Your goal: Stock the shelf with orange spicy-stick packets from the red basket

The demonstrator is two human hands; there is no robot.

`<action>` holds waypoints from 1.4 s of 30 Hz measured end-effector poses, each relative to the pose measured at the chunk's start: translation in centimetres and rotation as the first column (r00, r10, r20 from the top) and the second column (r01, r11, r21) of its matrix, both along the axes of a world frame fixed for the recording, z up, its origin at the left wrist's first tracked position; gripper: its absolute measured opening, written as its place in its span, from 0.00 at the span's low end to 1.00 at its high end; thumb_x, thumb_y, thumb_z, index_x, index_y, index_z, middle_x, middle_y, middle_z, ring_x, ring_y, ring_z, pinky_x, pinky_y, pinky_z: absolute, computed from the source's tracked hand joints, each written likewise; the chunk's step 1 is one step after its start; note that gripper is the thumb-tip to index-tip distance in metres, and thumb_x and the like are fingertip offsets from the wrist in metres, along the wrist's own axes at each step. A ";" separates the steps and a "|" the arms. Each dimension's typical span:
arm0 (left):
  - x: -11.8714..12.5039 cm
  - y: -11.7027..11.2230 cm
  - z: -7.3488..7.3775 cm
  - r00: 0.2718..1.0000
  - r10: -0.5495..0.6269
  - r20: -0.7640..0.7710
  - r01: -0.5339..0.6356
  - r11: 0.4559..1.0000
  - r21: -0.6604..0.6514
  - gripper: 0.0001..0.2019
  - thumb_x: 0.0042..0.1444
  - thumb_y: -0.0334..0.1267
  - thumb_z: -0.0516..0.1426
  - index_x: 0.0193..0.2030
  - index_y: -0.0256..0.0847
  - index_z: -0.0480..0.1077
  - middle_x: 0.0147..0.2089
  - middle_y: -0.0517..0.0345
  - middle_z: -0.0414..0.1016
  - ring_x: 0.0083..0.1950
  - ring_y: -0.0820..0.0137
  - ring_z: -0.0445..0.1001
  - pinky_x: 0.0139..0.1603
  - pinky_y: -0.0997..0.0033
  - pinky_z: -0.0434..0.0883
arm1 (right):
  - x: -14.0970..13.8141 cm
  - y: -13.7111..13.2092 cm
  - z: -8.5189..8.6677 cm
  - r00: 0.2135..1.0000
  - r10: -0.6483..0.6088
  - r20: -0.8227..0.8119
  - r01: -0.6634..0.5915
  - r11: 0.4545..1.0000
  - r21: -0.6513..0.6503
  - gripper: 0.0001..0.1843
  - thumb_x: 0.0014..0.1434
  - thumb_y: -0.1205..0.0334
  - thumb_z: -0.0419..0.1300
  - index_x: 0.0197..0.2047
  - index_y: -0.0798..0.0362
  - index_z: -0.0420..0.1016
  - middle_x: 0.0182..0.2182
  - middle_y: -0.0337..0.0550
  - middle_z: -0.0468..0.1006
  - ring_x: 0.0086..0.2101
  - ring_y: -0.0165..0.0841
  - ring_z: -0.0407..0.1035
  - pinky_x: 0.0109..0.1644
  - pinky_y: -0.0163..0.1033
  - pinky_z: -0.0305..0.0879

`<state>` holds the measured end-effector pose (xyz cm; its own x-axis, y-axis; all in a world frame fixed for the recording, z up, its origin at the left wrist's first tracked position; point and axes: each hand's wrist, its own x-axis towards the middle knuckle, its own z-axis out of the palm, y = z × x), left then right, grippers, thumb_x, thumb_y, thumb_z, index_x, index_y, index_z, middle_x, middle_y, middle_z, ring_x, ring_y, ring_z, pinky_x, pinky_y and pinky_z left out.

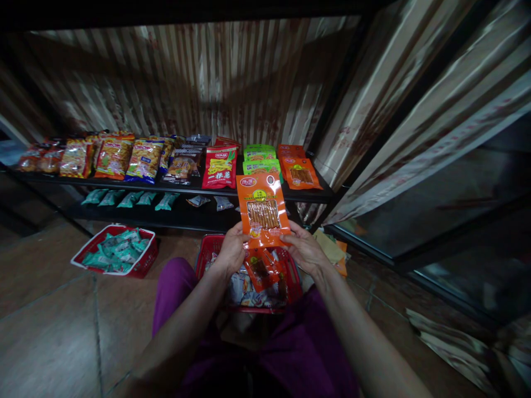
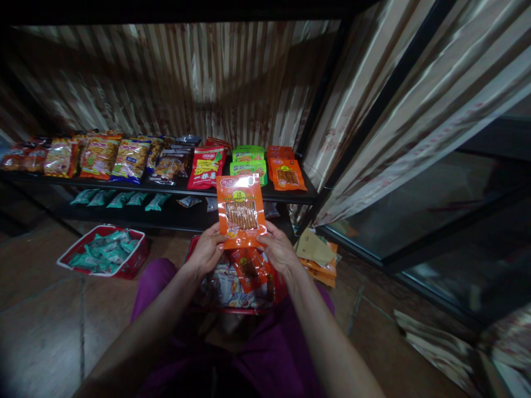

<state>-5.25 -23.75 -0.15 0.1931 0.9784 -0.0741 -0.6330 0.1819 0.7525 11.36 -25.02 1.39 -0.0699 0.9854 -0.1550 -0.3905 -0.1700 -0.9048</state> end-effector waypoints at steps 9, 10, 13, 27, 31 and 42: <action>-0.1 -0.5 0.3 0.999 -0.036 -0.008 0.036 0.999 -0.020 0.18 0.38 0.27 0.59 0.40 0.36 0.71 0.37 0.54 0.77 0.36 0.68 0.75 0.41 0.69 0.68 | -0.2 -0.1 -0.2 1.000 -0.019 0.016 0.019 1.000 0.013 0.23 0.36 0.69 0.67 0.40 0.50 0.74 0.31 0.37 0.81 0.29 0.31 0.74 0.36 0.35 0.70; 0.0 -0.5 0.4 1.000 -0.027 -0.010 0.027 0.999 -0.025 0.18 0.38 0.27 0.60 0.40 0.36 0.71 0.36 0.55 0.77 0.36 0.69 0.75 0.41 0.69 0.69 | -0.2 -0.2 -0.2 1.000 -0.016 0.010 0.016 1.000 0.010 0.23 0.36 0.69 0.68 0.40 0.50 0.74 0.31 0.37 0.81 0.29 0.31 0.74 0.36 0.35 0.70; 0.2 -0.6 0.3 1.000 0.000 -0.029 -0.001 0.999 -0.044 0.18 0.38 0.27 0.60 0.40 0.37 0.71 0.35 0.56 0.77 0.35 0.69 0.75 0.40 0.70 0.69 | -0.2 -0.2 -0.2 1.000 -0.016 0.008 0.016 1.000 0.007 0.22 0.36 0.68 0.68 0.39 0.50 0.75 0.29 0.37 0.80 0.29 0.30 0.73 0.34 0.34 0.69; 0.9 -0.9 -0.7 0.999 0.023 -0.031 -0.024 0.999 -0.036 0.19 0.38 0.27 0.59 0.41 0.38 0.71 0.34 0.57 0.76 0.34 0.70 0.75 0.38 0.72 0.70 | 0.1 -0.3 -0.9 0.996 -0.085 0.034 0.084 0.996 0.019 0.22 0.38 0.62 0.69 0.41 0.52 0.75 0.32 0.40 0.81 0.30 0.34 0.74 0.36 0.38 0.70; 1.0 -1.0 -0.7 0.999 0.034 -0.027 -0.035 0.999 -0.037 0.18 0.38 0.28 0.60 0.41 0.38 0.71 0.35 0.56 0.76 0.33 0.70 0.74 0.36 0.72 0.69 | -0.3 -0.2 -0.8 0.986 -0.138 0.091 0.130 0.987 0.094 0.24 0.39 0.60 0.68 0.43 0.50 0.73 0.31 0.38 0.81 0.28 0.34 0.74 0.34 0.38 0.70; 1.2 -0.7 -0.6 0.985 0.148 -0.087 -0.150 0.989 -0.018 0.34 0.40 0.28 0.62 0.57 0.44 0.60 0.48 0.53 0.74 0.45 0.65 0.74 0.45 0.68 0.69 | -1.0 -0.5 -0.8 0.965 -0.240 0.106 0.226 0.965 0.131 0.22 0.41 0.58 0.68 0.43 0.49 0.77 0.33 0.39 0.82 0.32 0.36 0.75 0.39 0.42 0.71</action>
<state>-4.09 -24.40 -0.71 0.0377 0.9934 -0.1083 -0.5881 0.1096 0.8013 10.35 -25.53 0.57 0.1760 0.9839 -0.0306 -0.2937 0.0228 -0.9556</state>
